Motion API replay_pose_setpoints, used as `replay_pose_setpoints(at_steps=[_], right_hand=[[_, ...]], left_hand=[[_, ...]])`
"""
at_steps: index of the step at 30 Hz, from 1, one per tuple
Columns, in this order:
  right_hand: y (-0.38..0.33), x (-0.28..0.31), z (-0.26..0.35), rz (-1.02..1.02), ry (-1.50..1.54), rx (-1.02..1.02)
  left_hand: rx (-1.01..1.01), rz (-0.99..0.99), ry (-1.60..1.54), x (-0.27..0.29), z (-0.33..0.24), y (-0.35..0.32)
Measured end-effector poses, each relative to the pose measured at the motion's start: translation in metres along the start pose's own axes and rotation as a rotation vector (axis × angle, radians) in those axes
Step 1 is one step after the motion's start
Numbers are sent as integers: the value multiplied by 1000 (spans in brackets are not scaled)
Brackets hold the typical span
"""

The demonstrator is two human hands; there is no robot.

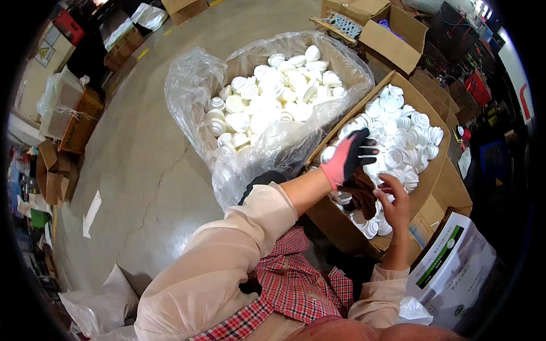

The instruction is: The person picks white plastic cups and lids from a cardboard box and assembles them one by one. They place each lid onto a cup and then drop the assembled unit into a large plastic bag. The process is repeated continuously.

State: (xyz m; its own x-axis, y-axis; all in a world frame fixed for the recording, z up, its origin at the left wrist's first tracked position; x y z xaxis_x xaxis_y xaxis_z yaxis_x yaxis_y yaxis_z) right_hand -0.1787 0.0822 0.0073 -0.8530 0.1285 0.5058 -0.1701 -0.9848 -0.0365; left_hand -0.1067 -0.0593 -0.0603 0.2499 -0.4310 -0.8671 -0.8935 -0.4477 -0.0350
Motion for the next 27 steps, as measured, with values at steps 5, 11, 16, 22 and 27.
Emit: replay_pose_setpoints(at_steps=[5, 11, 16, 22, 27], right_hand=[[7, -29, 17, 171, -68, -103], [-3, -79, -73, 319, 157, -132], [-3, -165, -87, 568, -424, -82], [8, -183, -107, 423, -425, -30], [10, -176, -101, 361, -505, -49]], left_hand=[[61, 171, 190, -24, 9, -13], [35, 130, 226, -38, -3, -7], [-85, 171, 400, -22, -41, -9], [-284, -129, 1247, 33, -188, -30], [8, -202, 2116, 176, -189, 7]])
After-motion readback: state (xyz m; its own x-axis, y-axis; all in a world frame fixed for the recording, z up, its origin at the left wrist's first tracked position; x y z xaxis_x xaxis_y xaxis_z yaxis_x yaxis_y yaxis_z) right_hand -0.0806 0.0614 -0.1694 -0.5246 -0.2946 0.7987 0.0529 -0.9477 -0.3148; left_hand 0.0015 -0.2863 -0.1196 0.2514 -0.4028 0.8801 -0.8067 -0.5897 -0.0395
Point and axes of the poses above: each hand's wrist, its own y-axis towards the middle knuckle, its own x-axis out of the back of the hand, z = x × y, the point moved 9 cm from there along y, towards the middle knuckle, and after that the axes turned 13 degrees about z, right-handed, at the moved point
